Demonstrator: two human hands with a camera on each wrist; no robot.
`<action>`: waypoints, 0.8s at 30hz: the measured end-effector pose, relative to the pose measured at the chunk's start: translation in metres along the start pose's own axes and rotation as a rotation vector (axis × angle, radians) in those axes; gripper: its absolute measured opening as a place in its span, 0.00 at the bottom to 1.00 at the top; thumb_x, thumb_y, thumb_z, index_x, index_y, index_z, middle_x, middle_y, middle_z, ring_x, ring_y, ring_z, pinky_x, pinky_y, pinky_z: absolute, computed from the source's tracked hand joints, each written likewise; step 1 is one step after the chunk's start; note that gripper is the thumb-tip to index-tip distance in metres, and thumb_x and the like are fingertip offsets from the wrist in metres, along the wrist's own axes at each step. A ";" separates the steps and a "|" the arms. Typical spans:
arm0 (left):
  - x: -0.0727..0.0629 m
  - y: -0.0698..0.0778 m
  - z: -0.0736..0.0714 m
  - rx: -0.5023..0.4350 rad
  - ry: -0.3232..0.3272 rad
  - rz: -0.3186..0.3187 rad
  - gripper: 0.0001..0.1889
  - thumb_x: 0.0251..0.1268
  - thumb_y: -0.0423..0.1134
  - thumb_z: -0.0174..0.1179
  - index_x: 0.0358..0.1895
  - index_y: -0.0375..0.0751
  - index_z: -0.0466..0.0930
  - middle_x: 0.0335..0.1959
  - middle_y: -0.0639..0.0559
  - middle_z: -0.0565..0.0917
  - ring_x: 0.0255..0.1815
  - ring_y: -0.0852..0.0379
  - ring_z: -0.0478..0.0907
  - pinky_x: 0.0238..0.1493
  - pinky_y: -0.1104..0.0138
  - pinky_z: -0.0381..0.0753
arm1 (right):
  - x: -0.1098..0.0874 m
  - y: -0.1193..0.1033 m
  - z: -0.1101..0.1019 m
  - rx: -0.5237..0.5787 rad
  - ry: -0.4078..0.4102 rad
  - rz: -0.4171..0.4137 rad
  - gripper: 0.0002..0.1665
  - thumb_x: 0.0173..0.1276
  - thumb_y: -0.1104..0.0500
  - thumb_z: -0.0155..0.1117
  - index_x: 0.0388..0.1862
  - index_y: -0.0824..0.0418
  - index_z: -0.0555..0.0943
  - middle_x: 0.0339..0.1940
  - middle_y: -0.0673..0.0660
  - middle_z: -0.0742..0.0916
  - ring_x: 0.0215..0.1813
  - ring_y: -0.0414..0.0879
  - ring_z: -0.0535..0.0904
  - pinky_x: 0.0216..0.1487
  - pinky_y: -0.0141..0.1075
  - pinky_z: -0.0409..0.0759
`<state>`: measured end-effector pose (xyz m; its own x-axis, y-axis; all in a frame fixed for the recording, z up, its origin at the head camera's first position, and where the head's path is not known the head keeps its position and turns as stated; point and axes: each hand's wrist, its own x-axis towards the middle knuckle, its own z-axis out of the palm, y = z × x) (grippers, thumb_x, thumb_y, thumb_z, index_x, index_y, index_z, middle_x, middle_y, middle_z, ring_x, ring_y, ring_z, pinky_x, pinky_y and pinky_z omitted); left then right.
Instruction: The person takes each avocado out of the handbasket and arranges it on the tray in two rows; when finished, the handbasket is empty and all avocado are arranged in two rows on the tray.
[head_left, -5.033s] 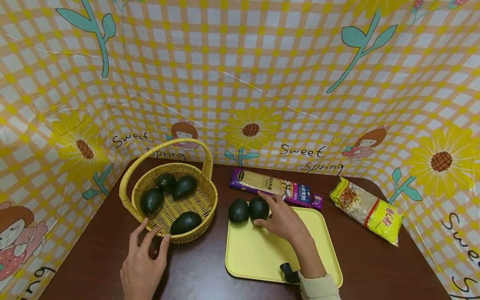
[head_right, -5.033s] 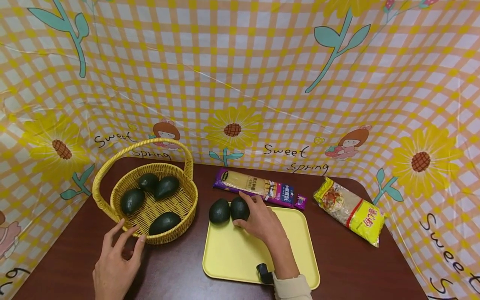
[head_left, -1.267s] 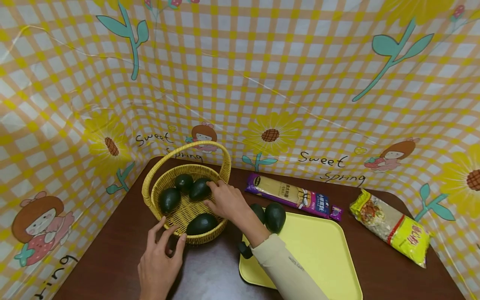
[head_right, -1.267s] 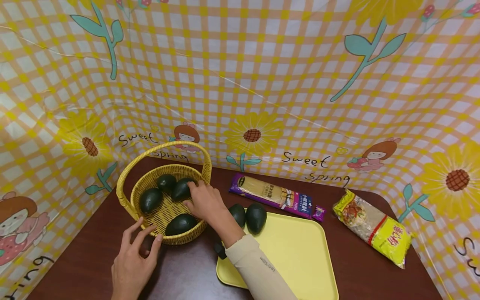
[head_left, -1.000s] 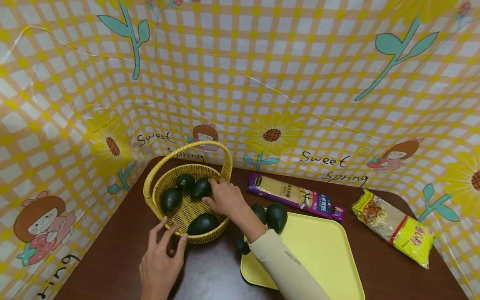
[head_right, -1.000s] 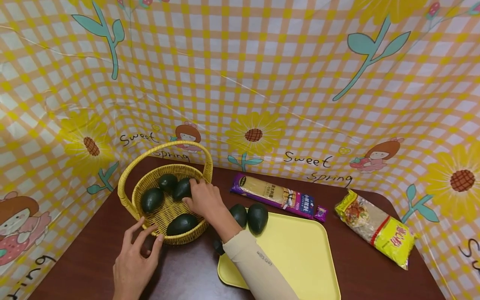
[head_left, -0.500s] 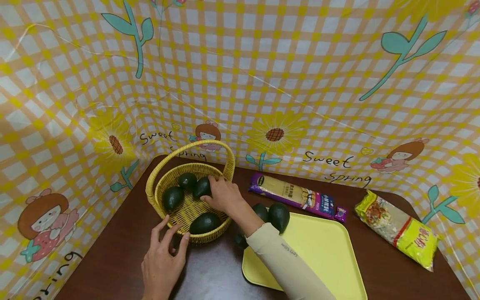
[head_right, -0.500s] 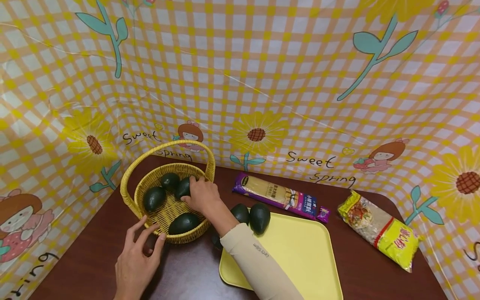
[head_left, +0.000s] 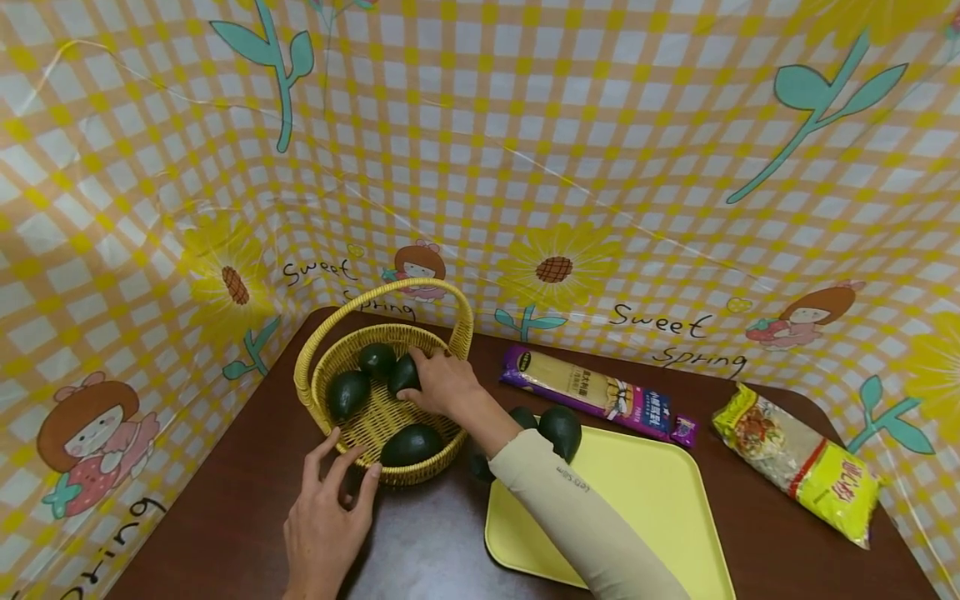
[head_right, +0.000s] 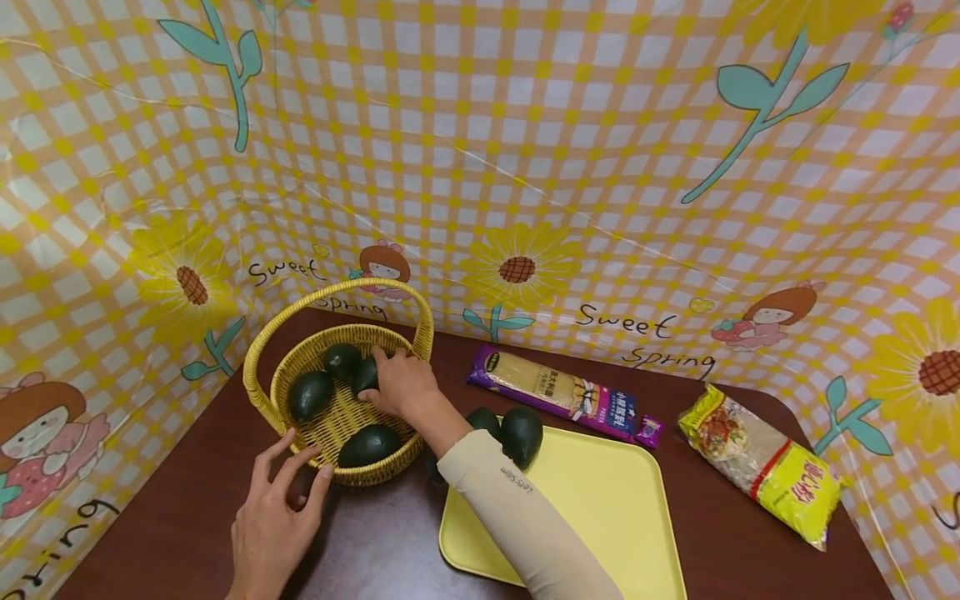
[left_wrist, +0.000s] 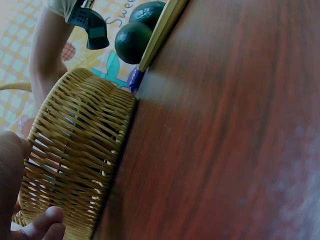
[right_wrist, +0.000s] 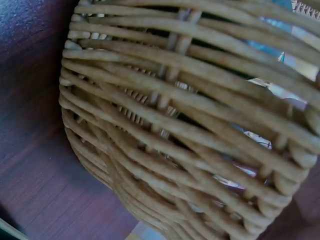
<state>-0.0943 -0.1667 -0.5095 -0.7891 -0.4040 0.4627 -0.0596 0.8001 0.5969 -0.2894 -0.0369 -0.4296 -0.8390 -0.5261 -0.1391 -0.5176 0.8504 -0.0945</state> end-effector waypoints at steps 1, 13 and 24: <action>0.000 0.000 0.000 -0.001 -0.001 0.000 0.16 0.70 0.51 0.75 0.56 0.51 0.92 0.74 0.49 0.78 0.19 0.68 0.70 0.15 0.68 0.63 | 0.001 0.000 0.000 -0.002 -0.003 -0.001 0.52 0.77 0.29 0.63 0.89 0.51 0.60 0.77 0.68 0.77 0.57 0.62 0.87 0.55 0.52 0.87; 0.001 0.000 -0.001 -0.011 0.004 0.005 0.16 0.69 0.50 0.76 0.56 0.51 0.92 0.74 0.48 0.78 0.19 0.66 0.73 0.15 0.69 0.63 | 0.005 -0.001 -0.007 -0.035 -0.049 -0.058 0.55 0.72 0.30 0.70 0.87 0.53 0.61 0.72 0.68 0.81 0.57 0.61 0.88 0.55 0.51 0.87; 0.000 0.001 -0.001 -0.006 0.002 0.002 0.16 0.69 0.50 0.76 0.56 0.52 0.92 0.74 0.49 0.78 0.20 0.65 0.73 0.16 0.68 0.64 | 0.005 0.001 -0.003 -0.054 -0.082 -0.089 0.62 0.64 0.31 0.78 0.88 0.50 0.60 0.69 0.63 0.83 0.57 0.56 0.87 0.54 0.50 0.87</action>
<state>-0.0937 -0.1664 -0.5080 -0.7878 -0.4034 0.4654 -0.0544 0.7983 0.5998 -0.2949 -0.0390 -0.4275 -0.7740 -0.5964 -0.2127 -0.5995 0.7983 -0.0574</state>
